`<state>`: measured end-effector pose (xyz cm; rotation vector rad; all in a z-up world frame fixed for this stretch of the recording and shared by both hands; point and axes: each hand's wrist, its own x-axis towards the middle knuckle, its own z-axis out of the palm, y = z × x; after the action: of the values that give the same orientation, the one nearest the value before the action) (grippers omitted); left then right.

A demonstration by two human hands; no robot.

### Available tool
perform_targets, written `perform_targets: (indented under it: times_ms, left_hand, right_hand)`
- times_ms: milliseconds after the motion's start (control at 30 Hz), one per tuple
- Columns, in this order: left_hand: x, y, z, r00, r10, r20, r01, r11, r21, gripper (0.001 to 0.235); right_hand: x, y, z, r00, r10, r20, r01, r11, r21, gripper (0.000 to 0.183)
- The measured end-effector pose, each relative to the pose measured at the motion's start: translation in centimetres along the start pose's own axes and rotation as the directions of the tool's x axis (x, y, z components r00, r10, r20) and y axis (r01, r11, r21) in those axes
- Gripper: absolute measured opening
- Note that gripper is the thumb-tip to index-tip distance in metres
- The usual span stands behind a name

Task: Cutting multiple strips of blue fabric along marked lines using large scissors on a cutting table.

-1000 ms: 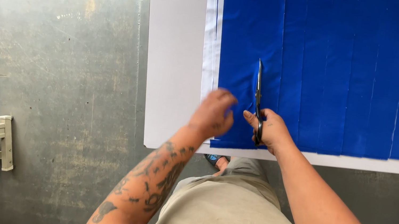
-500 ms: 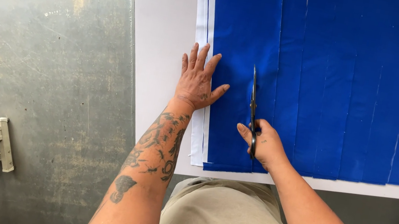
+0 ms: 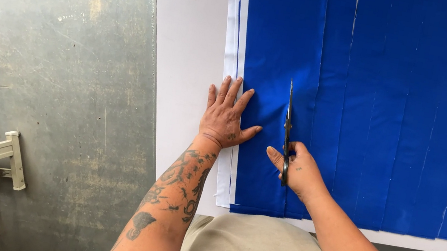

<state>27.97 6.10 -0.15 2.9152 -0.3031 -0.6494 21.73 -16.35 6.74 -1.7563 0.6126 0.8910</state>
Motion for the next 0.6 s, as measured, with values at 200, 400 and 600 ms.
perform_targets:
  times_ms: [200, 400, 600]
  left_hand:
    - [0.3, 0.0, 0.1, 1.000, -0.010, 0.013, 0.010, 1.000, 0.007, 0.099]
    - [0.5, -0.2, 0.6, 0.999, 0.006, 0.034, -0.006, 1.000, 0.015, 0.100]
    - [0.7, -0.6, 1.5, 1.000, 0.023, 0.001, -0.023, 1.000, -0.014, 0.100]
  right_hand:
    - [1.6, 2.0, 0.2, 0.999, -0.043, -0.015, 0.044, 0.997, 0.066, 0.058]
    - [0.6, 0.1, -0.5, 0.998, -0.062, -0.007, 0.062, 0.993, 0.097, 0.061]
    - [2.7, -3.0, -0.7, 1.000, -0.009, -0.017, 0.010, 0.998, 0.062, 0.070]
